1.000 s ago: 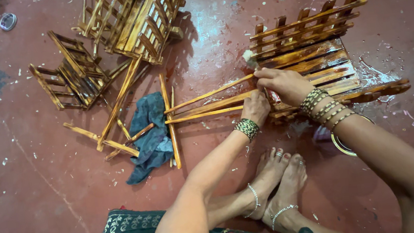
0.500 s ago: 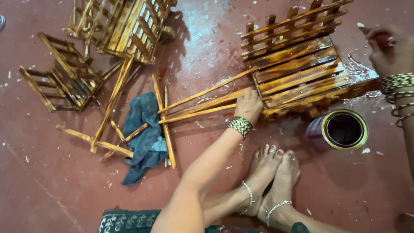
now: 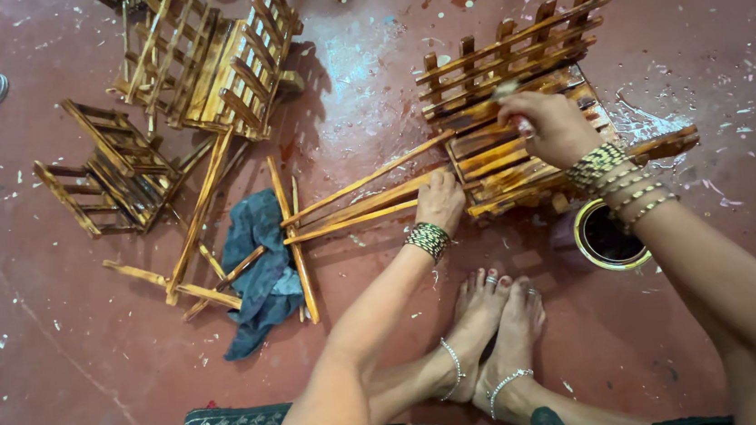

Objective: The person sits on the floor and applies a dark stain to a small wooden chair using a brush. They repeatedly dip the brush into a can of stain and coat the chair's slats and legs, repositioning the chair to reach different areas.

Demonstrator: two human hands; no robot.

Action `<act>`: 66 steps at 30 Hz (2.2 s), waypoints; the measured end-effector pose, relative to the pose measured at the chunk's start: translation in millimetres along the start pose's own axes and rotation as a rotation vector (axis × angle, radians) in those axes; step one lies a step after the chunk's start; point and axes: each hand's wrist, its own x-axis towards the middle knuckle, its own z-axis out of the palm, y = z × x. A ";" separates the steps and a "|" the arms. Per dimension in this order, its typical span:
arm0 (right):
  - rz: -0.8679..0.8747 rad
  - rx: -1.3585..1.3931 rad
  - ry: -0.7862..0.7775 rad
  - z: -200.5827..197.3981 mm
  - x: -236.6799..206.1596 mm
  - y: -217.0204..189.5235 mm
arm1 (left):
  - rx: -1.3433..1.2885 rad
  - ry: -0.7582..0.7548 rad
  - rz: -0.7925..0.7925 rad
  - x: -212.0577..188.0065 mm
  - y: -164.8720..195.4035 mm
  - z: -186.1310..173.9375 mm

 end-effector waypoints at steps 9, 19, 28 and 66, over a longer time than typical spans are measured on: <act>0.350 0.498 0.206 -51.4 -42.3 72.8 | -0.044 -0.013 0.001 -6.8 11.6 6.9; 0.445 0.360 0.372 -73.5 -24.9 83.2 | -0.045 -0.013 0.002 0.2 -1.0 -1.9; 0.427 0.462 0.501 -85.1 -22.7 88.2 | -0.010 -0.031 0.007 0.2 1.9 1.2; 0.273 0.681 0.456 -78.8 3.1 46.5 | -0.036 -0.014 -0.007 -2.9 -1.0 -1.1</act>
